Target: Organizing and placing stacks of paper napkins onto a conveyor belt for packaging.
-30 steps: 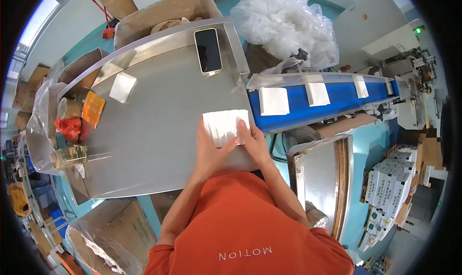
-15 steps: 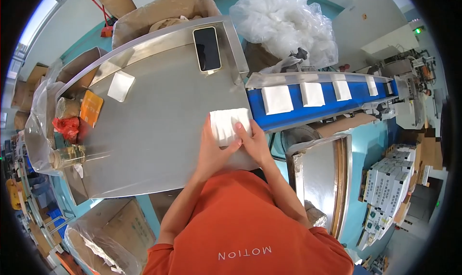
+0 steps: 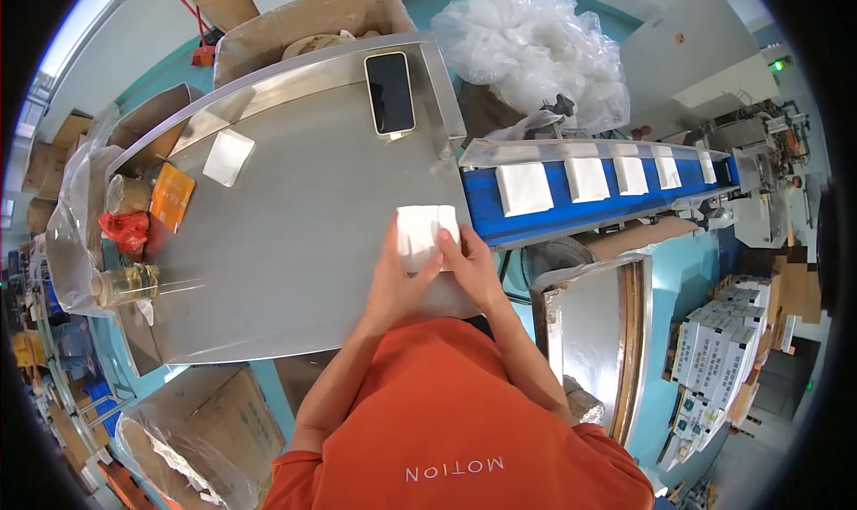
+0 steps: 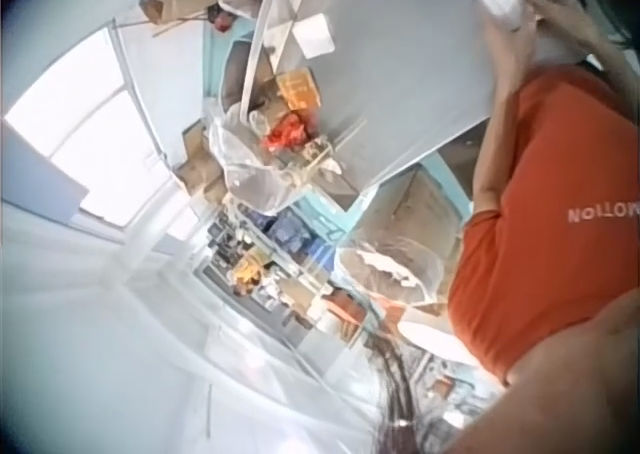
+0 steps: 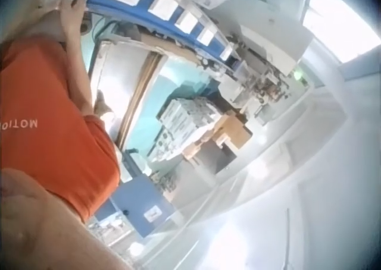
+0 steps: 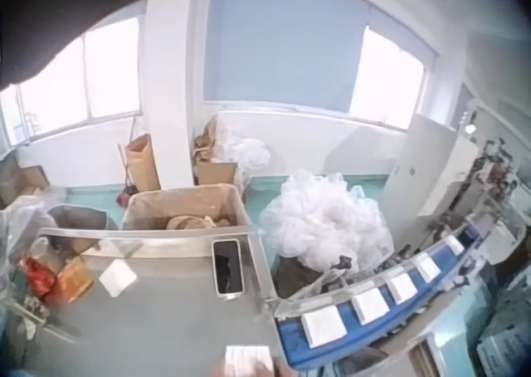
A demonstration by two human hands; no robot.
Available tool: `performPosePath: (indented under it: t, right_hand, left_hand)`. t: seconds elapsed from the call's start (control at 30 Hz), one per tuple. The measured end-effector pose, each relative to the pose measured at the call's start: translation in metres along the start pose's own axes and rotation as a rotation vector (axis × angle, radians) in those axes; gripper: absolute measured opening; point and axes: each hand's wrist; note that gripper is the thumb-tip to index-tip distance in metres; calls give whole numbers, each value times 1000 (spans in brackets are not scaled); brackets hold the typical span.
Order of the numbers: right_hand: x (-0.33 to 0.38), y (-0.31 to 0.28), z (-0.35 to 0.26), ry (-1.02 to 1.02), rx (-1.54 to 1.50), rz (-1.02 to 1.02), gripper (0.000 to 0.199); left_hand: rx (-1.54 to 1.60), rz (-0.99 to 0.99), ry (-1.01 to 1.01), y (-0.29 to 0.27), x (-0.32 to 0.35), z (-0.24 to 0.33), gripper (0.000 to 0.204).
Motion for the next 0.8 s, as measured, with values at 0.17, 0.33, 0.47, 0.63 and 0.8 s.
performPosePath:
  t: [0.17, 0.33, 0.47, 0.63, 0.8]
  right_hand:
    - [0, -19, 37, 299, -419, -169, 33]
    - [-7, -16, 30, 172, -695, 176, 44]
    - [3, 1, 2, 17, -19, 31, 57]
    - [4, -20, 22, 354, -336, -221, 29]
    - [-2, -15, 29, 146, -662, 137, 38]
  left_hand:
    - [-49, 143, 82, -6, -2, -2, 88]
    - [26, 14, 9, -4, -6, -5, 84]
    - [214, -74, -49, 4, -2, -15, 81]
    - [73, -42, -45, -1, 2, -5, 87]
    - [86, -98, -16, 0, 1, -16, 75]
Point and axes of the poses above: each hand's wrist, its own x-axis away from the middle knuckle, its own y-axis out of the palm, z = x × y, and after that the axes turned 4 degrees about x, right-handed
